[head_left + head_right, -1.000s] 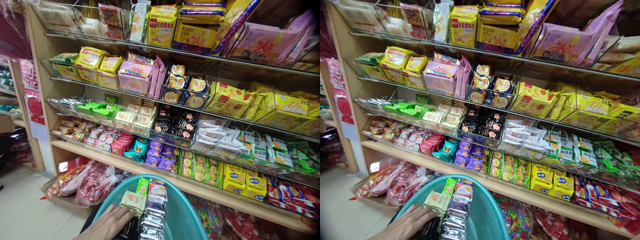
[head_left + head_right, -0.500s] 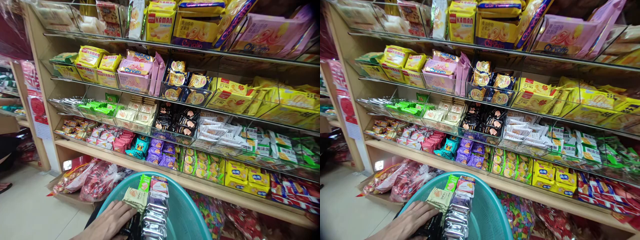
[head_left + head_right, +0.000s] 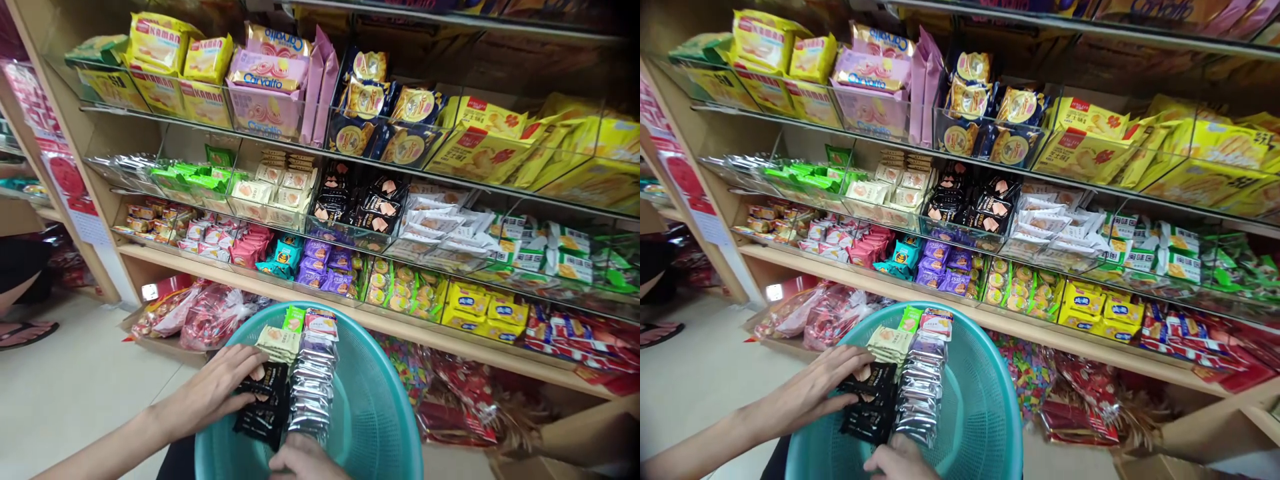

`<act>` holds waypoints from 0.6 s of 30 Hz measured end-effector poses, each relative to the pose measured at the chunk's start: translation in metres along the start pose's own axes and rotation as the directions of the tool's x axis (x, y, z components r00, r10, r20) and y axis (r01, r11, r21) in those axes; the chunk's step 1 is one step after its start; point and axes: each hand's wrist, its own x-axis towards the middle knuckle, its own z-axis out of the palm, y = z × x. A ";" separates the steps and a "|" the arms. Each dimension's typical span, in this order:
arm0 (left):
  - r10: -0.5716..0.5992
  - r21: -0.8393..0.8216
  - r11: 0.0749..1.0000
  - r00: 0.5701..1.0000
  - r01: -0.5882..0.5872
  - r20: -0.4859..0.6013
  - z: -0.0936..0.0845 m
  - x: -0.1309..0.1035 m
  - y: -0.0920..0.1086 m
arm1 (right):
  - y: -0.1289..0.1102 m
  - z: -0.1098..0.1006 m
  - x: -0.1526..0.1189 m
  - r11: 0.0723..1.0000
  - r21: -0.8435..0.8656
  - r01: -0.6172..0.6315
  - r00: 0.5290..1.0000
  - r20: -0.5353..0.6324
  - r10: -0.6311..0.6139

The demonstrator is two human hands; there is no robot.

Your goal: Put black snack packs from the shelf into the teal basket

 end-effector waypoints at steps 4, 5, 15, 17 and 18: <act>-0.079 0.025 0.997 0.996 0.080 -0.048 0.010 -0.009 -0.018 | -0.002 -0.002 -0.003 0.999 0.033 -0.014 1.000 0.022 0.013; -0.094 0.029 0.995 0.994 0.096 -0.062 0.012 -0.011 -0.021 | -0.004 -0.004 -0.005 0.999 0.032 -0.038 0.999 0.019 0.037; -0.535 -0.642 0.572 0.826 0.510 0.180 0.007 -0.007 0.020 | -0.024 -0.009 -0.034 0.997 0.034 -0.064 0.990 -0.121 0.068; -0.607 -0.740 0.319 0.727 0.592 0.321 0.002 -0.002 0.029 | -0.031 -0.006 -0.039 0.998 0.052 -0.019 0.992 -0.121 0.025; -0.627 -0.758 0.245 0.695 0.605 0.352 0.001 0.001 0.030 | -0.035 -0.003 -0.040 0.998 0.059 0.007 0.993 -0.120 0.000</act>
